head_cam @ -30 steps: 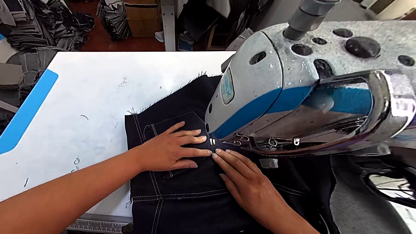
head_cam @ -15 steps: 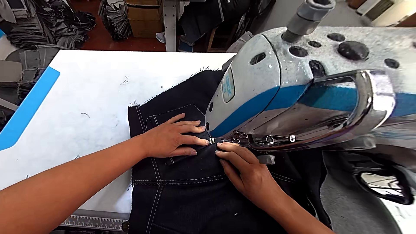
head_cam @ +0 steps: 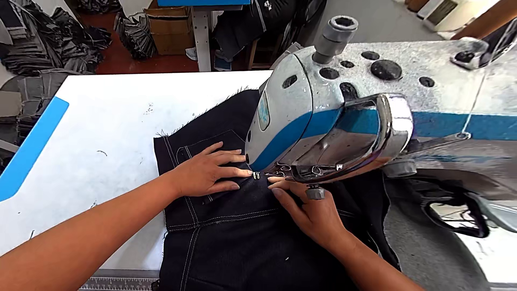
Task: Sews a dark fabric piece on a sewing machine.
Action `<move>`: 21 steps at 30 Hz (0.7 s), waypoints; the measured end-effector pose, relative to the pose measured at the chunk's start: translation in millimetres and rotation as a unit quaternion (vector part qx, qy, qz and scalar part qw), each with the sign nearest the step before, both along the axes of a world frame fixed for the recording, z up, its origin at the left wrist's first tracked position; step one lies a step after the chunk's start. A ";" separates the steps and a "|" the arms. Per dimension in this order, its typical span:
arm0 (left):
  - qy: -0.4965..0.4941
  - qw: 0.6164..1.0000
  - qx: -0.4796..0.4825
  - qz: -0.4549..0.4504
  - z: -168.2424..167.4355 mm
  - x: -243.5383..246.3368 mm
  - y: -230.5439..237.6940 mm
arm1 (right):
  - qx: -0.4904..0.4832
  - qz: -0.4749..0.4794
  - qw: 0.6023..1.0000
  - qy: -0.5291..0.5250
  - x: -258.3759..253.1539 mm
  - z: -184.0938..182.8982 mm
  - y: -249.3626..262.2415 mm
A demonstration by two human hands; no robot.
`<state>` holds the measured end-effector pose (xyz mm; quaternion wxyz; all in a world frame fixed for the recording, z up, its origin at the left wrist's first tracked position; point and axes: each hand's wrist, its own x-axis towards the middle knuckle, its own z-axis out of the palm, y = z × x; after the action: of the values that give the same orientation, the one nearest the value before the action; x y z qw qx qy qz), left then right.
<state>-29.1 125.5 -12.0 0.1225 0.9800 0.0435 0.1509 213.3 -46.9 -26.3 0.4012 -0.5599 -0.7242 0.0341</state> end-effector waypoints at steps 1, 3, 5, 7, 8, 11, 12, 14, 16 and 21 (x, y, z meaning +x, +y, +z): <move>0.002 1.000 0.004 0.000 0.0 -0.1 0.1 | 0.000 -0.004 1.000 0.013 0.9 0.8 0.2; 0.002 1.000 0.012 0.001 -0.4 0.0 0.2 | 0.003 -0.003 1.000 0.015 1.1 0.8 0.5; 0.002 1.000 0.015 0.002 -1.3 -0.4 0.1 | 0.021 -0.015 0.999 -0.039 -0.2 4.1 -4.9; -0.005 1.000 0.019 0.002 -2.1 -0.8 0.3 | 0.014 -0.073 0.987 -0.142 0.2 17.7 -32.2; -0.008 1.000 0.020 0.002 -1.8 -0.8 0.2 | -0.013 -0.120 0.977 -0.176 1.2 25.6 -54.6; -0.011 1.000 0.026 0.002 -1.2 -0.6 1.1 | -0.142 -0.225 0.949 -0.168 7.8 30.5 -119.1; -0.011 1.000 0.025 0.002 -1.5 -0.8 0.8 | -0.164 -0.237 0.944 -0.159 10.0 21.4 -130.2; -0.013 1.000 0.019 0.015 -3.2 -1.7 -3.5 | -0.123 -0.241 0.949 -0.164 16.5 -0.2 -128.6; -0.010 0.997 0.011 0.072 -3.6 -3.0 -21.8 | -0.094 -0.210 0.960 -0.161 34.3 -4.5 -101.4; 0.144 0.944 -0.012 0.296 27.0 21.8 -122.7 | -0.149 -0.065 0.967 -0.196 69.3 29.9 24.2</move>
<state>-7.2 2.8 15.0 0.0769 0.9325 0.3509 0.0368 282.6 -22.7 3.6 0.1642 -0.6547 -0.7378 0.0053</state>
